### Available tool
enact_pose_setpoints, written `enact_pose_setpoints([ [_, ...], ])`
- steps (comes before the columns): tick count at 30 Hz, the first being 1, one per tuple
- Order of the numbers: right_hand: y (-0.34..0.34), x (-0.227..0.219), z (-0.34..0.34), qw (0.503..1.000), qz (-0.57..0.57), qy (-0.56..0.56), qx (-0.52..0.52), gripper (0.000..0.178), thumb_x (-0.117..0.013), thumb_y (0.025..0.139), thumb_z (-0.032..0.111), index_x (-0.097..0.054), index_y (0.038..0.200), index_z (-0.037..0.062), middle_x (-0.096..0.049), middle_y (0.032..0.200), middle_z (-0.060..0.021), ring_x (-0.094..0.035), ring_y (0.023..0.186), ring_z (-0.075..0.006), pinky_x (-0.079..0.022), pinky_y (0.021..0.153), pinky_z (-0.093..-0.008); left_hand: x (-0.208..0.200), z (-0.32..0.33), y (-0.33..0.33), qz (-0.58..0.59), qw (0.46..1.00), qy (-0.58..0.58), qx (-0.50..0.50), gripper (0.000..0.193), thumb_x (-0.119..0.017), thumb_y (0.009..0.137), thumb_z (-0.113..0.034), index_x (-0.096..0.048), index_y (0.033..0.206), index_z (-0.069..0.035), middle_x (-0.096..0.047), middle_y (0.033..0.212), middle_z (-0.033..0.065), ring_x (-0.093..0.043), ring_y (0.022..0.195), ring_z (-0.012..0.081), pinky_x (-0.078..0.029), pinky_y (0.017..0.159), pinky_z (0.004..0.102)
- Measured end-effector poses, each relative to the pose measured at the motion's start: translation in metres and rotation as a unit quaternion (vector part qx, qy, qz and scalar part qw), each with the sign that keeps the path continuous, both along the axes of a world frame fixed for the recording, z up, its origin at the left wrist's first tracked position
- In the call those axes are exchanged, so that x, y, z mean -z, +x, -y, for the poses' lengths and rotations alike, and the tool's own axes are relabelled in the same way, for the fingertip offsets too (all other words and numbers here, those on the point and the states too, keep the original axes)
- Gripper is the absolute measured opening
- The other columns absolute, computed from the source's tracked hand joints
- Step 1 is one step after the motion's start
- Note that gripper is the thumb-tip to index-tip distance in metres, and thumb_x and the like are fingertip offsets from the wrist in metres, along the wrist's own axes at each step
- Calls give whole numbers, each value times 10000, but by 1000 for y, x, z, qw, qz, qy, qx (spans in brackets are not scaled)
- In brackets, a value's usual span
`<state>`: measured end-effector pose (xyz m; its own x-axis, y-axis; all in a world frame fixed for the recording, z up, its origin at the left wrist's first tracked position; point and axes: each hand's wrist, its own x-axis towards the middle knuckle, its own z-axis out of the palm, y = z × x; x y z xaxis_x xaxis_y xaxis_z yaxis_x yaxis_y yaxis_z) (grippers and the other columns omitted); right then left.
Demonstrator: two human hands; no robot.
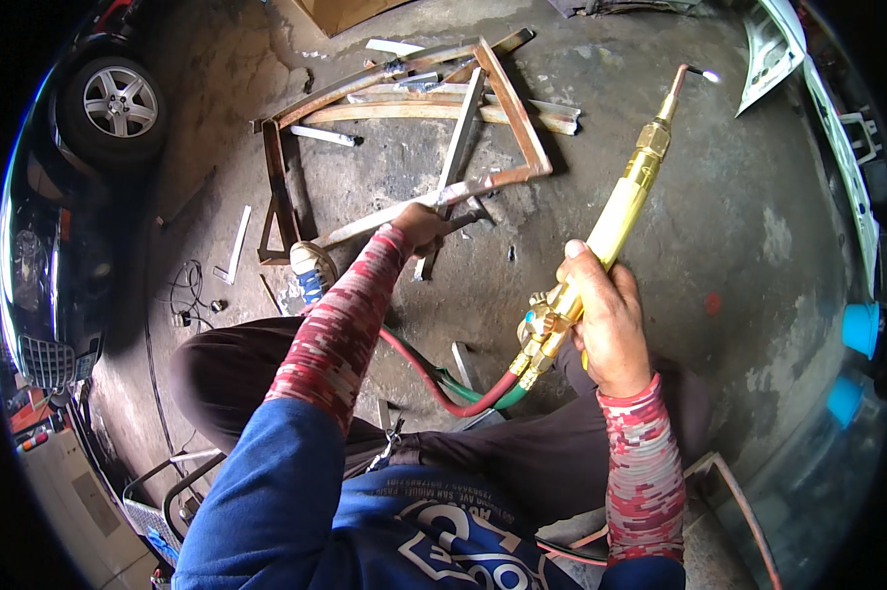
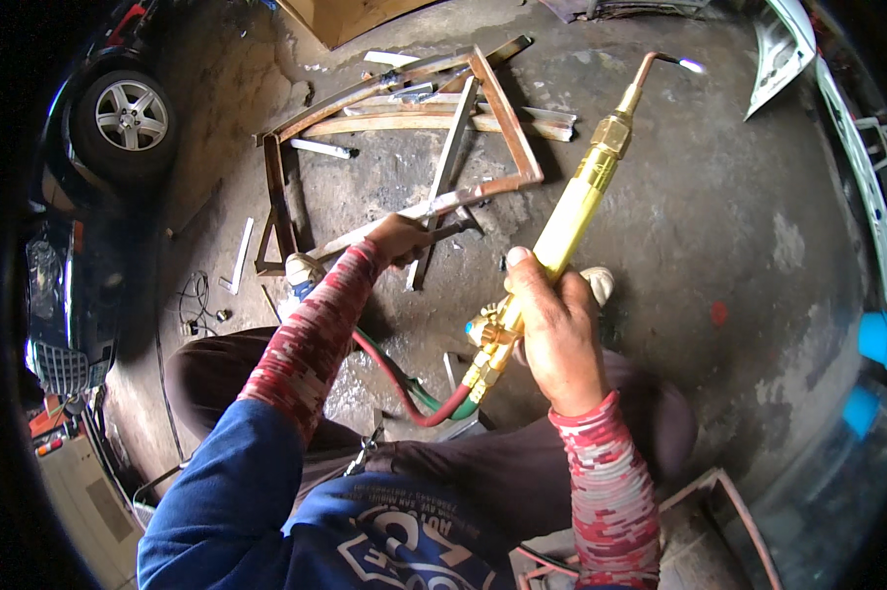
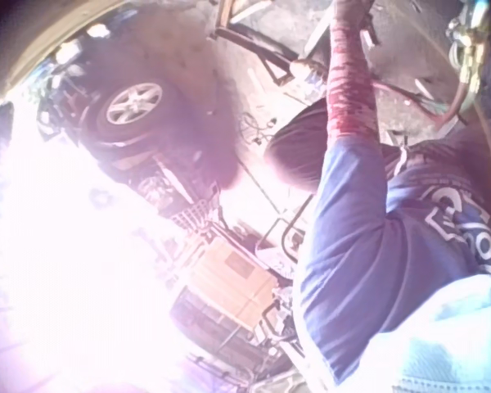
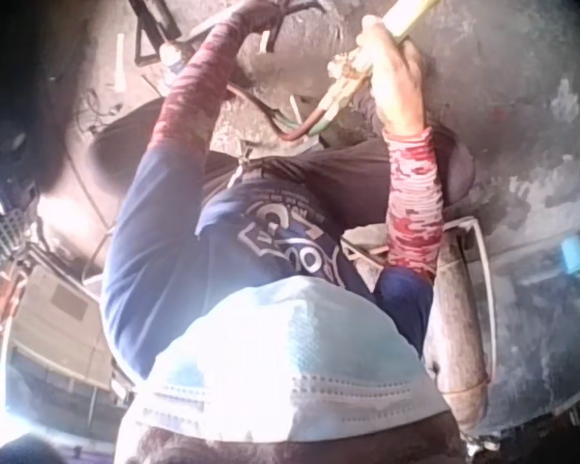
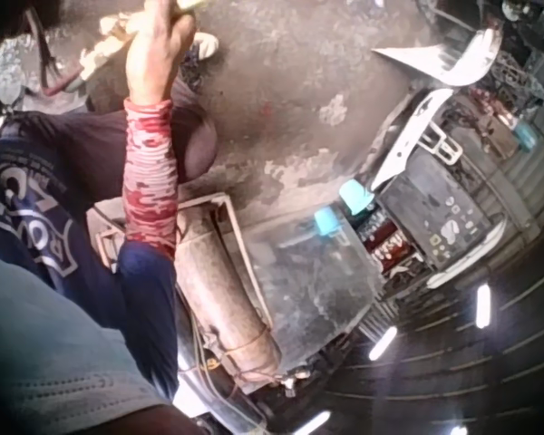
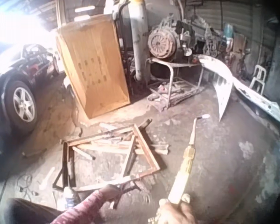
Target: The person sits on the floor and uses a welding torch to join metal pieces of a rectangular frame. They repeatedly apply the torch to the joints, then use a hammer to tap and align the frame sections.
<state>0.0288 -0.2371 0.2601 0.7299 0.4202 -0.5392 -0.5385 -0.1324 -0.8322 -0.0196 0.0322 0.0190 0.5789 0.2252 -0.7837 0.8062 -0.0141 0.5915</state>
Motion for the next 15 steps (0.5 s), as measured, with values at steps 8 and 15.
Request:
enact_pose_setpoints([
  [8,-2,-3,-6,1000,15,19,0,302,-605,944,348,-567,902,51,-547,710,2,-463,513,-51,-361,448,-214,-25,32,17,-57,964,-54,252,330,-631,883,-282,-668,1112,-48,-614,676,39,-544,463,120,-432,379,276],
  [15,4,-5,-1,1000,13,6,-18,271,-617,956,280,-576,941,13,-545,805,-2,-513,677,-68,-443,598,-241,-13,21,12,7,999,28,16,294,-657,869,-266,-641,775,13,-579,575,60,-494,388,134,-409,361,294],
])
